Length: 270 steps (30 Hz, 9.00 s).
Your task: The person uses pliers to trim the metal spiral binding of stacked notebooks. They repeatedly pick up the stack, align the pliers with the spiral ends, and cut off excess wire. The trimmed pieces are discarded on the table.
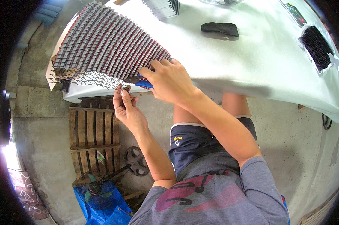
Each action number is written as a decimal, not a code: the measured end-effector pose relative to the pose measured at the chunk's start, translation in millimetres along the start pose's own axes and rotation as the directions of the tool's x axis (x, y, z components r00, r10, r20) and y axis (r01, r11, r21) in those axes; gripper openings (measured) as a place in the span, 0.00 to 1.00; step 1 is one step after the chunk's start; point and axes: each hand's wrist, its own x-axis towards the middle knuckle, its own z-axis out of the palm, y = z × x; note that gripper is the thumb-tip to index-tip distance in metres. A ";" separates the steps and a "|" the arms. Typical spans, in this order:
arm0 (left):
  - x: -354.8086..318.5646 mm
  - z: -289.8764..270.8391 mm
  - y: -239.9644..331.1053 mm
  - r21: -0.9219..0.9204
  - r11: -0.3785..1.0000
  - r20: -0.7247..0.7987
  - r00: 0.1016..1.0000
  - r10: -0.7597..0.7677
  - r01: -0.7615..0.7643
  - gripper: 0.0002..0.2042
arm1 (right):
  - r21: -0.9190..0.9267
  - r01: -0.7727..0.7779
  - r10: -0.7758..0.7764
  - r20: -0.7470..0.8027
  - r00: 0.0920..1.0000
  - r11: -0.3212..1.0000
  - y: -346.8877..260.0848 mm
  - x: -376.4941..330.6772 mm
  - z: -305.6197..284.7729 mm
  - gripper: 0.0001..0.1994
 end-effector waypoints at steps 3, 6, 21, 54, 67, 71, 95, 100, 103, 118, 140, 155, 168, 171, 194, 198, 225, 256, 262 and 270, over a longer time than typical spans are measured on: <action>-1.1 2.5 0.4 -0.005 1.000 -0.022 1.000 -0.008 0.008 0.15 | 0.025 -0.030 0.029 0.061 0.998 0.999 1.6 -0.7 0.5 0.17; 0.0 -0.3 -2.6 -0.105 0.994 -0.019 1.000 -0.024 0.022 0.14 | 0.027 -0.039 0.037 0.073 0.997 0.999 0.5 0.5 0.1 0.17; 7.7 -18.9 -7.3 -0.809 0.368 0.309 0.864 -0.397 0.458 0.16 | 0.078 -0.047 0.049 -0.033 0.998 0.996 5.3 -1.7 -4.2 0.28; 8.3 1.8 4.3 -0.299 0.947 -0.039 0.990 -0.132 0.114 0.11 | 0.051 -0.021 0.020 0.035 0.999 0.998 -0.2 5.1 -4.2 0.15; -5.2 15.8 4.7 0.000 0.996 -0.244 0.966 0.086 -0.089 0.11 | 0.056 -0.011 0.014 -0.046 0.999 0.998 10.7 0.1 -8.2 0.23; -11.0 17.1 3.5 0.140 0.983 -0.301 0.941 0.154 -0.116 0.12 | 0.084 -0.071 0.073 -0.017 0.997 0.994 24.2 -8.9 -23.2 0.24; 86.1 413.4 11.8 -0.331 0.516 0.602 0.598 -0.529 0.790 0.36 | -0.266 -0.549 0.443 -0.368 0.817 0.792 184.1 -149.8 -163.2 0.26; 86.6 409.7 62.0 -0.364 0.649 0.629 0.690 -0.358 0.669 0.40 | -0.246 -0.592 0.493 -0.364 0.790 0.767 179.8 -147.1 -166.0 0.26; 86.1 381.0 75.5 -0.396 0.594 0.721 0.638 -0.270 0.700 0.34 | -0.259 -0.599 0.496 -0.368 0.786 0.758 180.5 -144.6 -164.2 0.25; -68.9 42.6 42.2 0.032 0.934 0.849 0.483 -0.213 0.355 0.09 | 0.082 -0.529 0.507 -0.439 0.742 0.845 160.7 -130.5 -140.2 0.27; -7.8 -6.8 30.8 0.066 0.998 0.067 0.998 0.016 -0.021 0.23 | 0.127 -0.147 0.140 0.059 0.988 0.981 -0.7 -28.1 -35.6 0.26; 19.8 14.7 15.4 -0.056 0.992 -0.095 0.990 0.106 -0.112 0.12 | 0.082 -0.111 0.112 -0.008 0.994 0.990 -9.3 4.2 -11.0 0.27; 19.4 13.6 11.5 -0.120 0.982 -0.078 0.988 0.135 -0.144 0.10 | 0.107 -0.070 0.070 0.007 0.998 0.992 -10.8 7.9 -13.8 0.24; 18.4 13.1 11.6 -0.087 0.984 -0.074 0.986 0.152 -0.158 0.11 | 0.125 -0.069 0.070 -0.006 0.998 0.990 -7.2 8.1 -9.2 0.21; 14.5 10.2 18.9 0.007 0.987 -0.073 0.984 0.162 -0.161 0.12 | 0.086 -0.007 0.012 -0.057 0.998 0.996 -5.1 15.1 -14.0 0.26; 14.7 9.1 17.4 0.018 0.988 -0.077 0.985 0.153 -0.152 0.12 | 0.104 -0.038 0.038 0.000 0.999 0.994 -8.1 16.7 -14.9 0.24; 5.7 10.0 18.9 0.713 0.461 0.067 0.706 0.705 -0.529 0.08 | 0.017 0.070 -0.068 -0.084 0.994 0.997 -3.6 19.4 -14.2 0.14; 24.7 11.7 38.8 -0.396 0.916 0.022 0.998 -0.065 0.068 0.15 | 0.061 -0.007 0.009 -0.040 0.999 0.998 -8.9 23.4 -22.8 0.27; 25.1 17.9 39.5 -0.359 0.933 -0.033 0.999 -0.043 0.028 0.10 | 0.079 0.001 0.000 -0.013 1.000 0.997 -9.5 24.6 -23.2 0.25; 25.8 19.1 34.5 -0.329 0.944 -0.020 1.000 0.021 -0.027 0.11 | 0.112 -0.096 0.087 0.085 0.993 0.989 -9.3 24.5 -22.7 0.19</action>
